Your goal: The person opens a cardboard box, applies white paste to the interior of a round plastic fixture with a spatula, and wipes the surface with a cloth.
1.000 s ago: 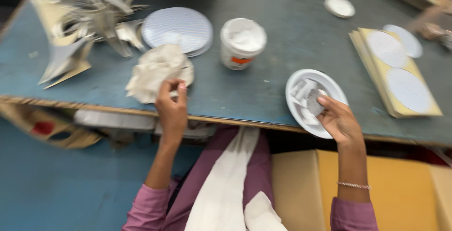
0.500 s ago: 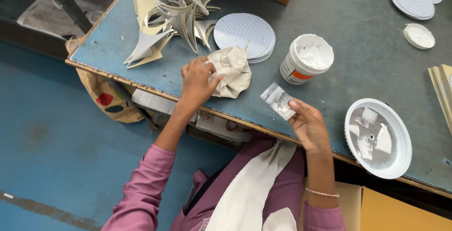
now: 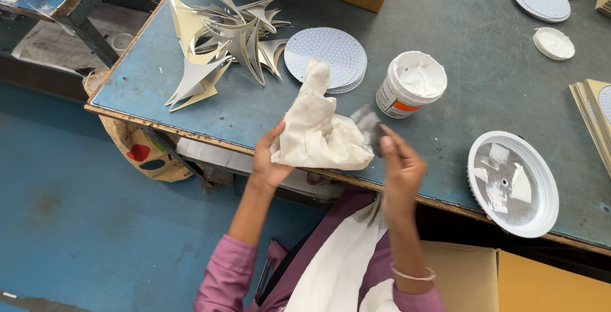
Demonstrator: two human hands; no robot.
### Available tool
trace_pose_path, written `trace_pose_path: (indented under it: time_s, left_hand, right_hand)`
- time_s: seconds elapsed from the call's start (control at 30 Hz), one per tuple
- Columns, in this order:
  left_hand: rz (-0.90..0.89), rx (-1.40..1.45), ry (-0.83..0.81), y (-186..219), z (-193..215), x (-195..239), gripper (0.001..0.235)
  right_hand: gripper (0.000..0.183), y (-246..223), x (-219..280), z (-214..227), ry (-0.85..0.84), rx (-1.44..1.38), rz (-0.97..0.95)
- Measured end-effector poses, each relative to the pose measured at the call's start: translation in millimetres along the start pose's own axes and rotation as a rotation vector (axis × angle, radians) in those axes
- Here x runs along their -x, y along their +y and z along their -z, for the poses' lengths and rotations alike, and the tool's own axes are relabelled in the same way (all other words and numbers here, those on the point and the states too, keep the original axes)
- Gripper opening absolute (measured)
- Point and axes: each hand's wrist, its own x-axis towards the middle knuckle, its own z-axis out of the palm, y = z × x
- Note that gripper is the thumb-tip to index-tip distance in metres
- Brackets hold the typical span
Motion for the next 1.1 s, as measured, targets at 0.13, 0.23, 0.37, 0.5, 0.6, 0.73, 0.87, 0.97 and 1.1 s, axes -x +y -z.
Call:
trace_pose_path:
  time_s: [0.13, 0.23, 0.37, 0.5, 0.6, 0.73, 0.87, 0.97, 1.1]
  left_hand:
    - [-0.094, 0.104, -0.025, -27.7, 4.5, 2.3, 0.048]
    - [-0.199, 0.187, -0.227, -48.5, 20.1, -9.1, 0.046]
    - [-0.247, 0.142, -0.119, -58.9, 46.1, -34.4, 0.045]
    - [-0.280, 0.083, 0.104, -59.0, 33.9, -52.2, 0.043]
    - [-0.220, 0.090, 0.059, -48.3, 23.4, -46.3, 0.043]
    - [-0.173, 0.086, -0.032, -50.0, 19.0, -36.1, 0.045]
    - [-0.143, 0.092, -0.060, -53.7, 29.1, -32.4, 0.046]
    - [-0.131, 0.111, -0.023, -51.0, 45.0, -35.4, 0.045]
    - [-0.189, 0.050, -0.209, -58.7, 69.0, -40.5, 0.051]
  right_hand:
    - [0.027, 0.9, 31.5, -49.8, -0.079, 0.581, 0.377]
    - [0.034, 3.3, 38.7, -71.9, -0.300, 0.749, 0.524]
    - [0.028, 0.4, 37.4, -68.0, -0.507, 0.815, 0.553]
    - [0.025, -10.0, 50.6, -41.7, -0.172, 0.536, 0.154]
    - [0.039, -1.3, 34.0, -19.5, 0.124, 0.252, -0.228]
    - [0.052, 27.8, 8.1, -5.5, -0.032, -0.267, -0.554]
    - [0.050, 50.0, -5.8, -5.4, -0.163, -0.450, -0.540]
    - [0.034, 51.8, -0.2, -13.7, -0.111, -0.235, -0.297]
    - [0.034, 36.1, 34.6, -45.1, -0.365, 0.138, -0.058]
